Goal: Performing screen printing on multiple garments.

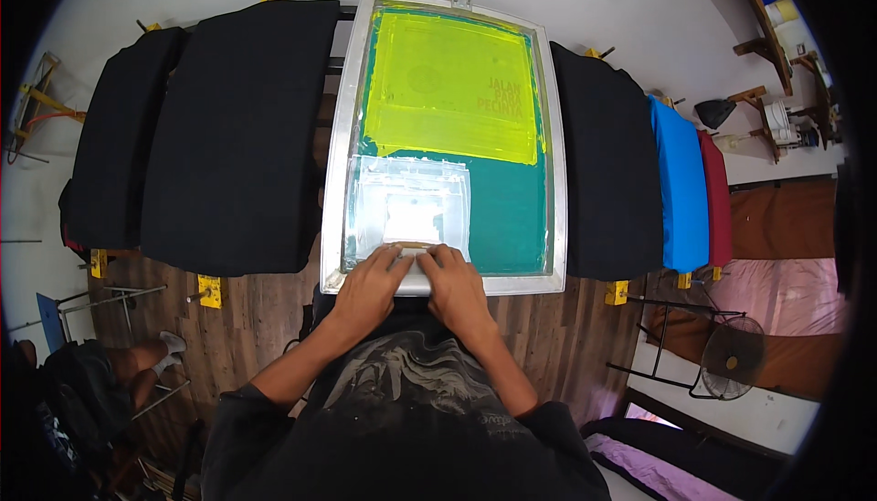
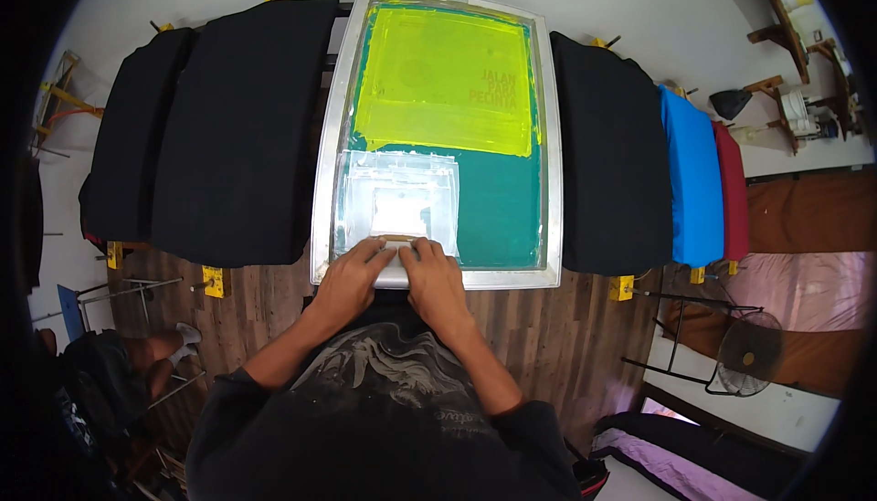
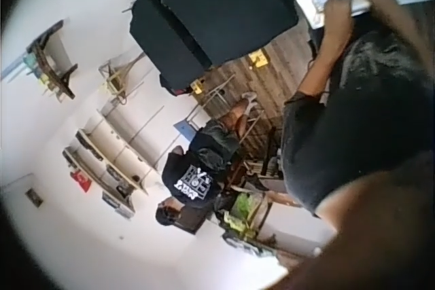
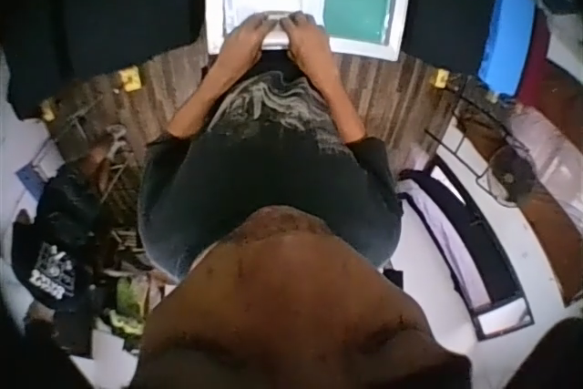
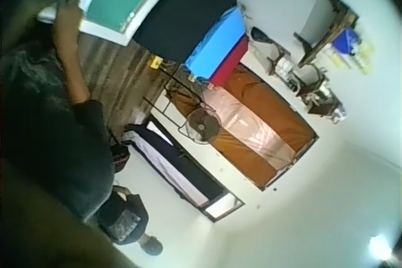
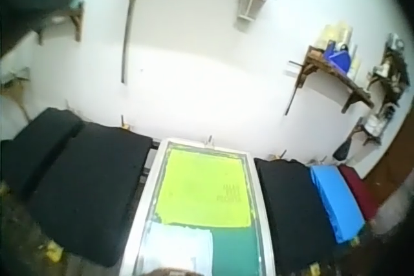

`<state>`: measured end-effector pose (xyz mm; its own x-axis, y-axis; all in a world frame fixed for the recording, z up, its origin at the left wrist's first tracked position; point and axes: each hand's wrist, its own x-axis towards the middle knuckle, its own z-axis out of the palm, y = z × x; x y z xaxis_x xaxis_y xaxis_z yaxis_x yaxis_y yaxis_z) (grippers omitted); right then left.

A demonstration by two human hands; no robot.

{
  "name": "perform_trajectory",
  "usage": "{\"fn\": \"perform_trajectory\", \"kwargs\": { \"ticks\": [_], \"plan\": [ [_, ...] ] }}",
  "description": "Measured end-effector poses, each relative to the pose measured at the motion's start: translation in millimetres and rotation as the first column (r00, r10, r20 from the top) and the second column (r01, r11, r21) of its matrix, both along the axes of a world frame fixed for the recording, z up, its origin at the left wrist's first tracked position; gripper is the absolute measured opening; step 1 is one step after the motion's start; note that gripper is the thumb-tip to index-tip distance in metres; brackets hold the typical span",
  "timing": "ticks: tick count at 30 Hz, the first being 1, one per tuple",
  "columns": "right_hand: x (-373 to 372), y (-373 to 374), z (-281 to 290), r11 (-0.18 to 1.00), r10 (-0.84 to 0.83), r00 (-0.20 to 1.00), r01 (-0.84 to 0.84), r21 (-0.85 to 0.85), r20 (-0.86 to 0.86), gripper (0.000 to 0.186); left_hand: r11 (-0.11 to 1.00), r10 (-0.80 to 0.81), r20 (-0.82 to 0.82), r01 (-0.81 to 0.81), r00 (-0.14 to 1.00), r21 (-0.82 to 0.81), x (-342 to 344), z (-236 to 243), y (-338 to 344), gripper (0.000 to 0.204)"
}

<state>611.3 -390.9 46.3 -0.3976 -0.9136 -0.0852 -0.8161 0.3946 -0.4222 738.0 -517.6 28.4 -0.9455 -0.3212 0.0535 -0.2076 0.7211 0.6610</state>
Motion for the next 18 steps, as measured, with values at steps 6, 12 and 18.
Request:
{"fn": "perform_trajectory", "kwargs": {
  "ticks": [6,12,18],
  "plan": [
    [-32.7,-27.4,8.2,1.000,-0.013,0.999,0.013,0.009,-0.052,0.043,0.999,0.039,-0.019,-0.038,0.999,0.021,-33.4,5.9,-23.4,0.049],
    [-29.4,-22.9,-8.9,0.999,-0.033,0.997,0.035,0.017,-0.064,0.045,1.000,0.009,-0.033,-0.010,0.999,-0.018,-33.4,-9.0,-22.6,0.046],
    [-7.6,-1.9,8.8,0.995,0.009,0.999,-0.014,0.100,0.046,0.057,0.996,-0.002,0.042,-0.001,0.999,0.086,-3.7,8.1,-0.7,0.055]
  ]
}}
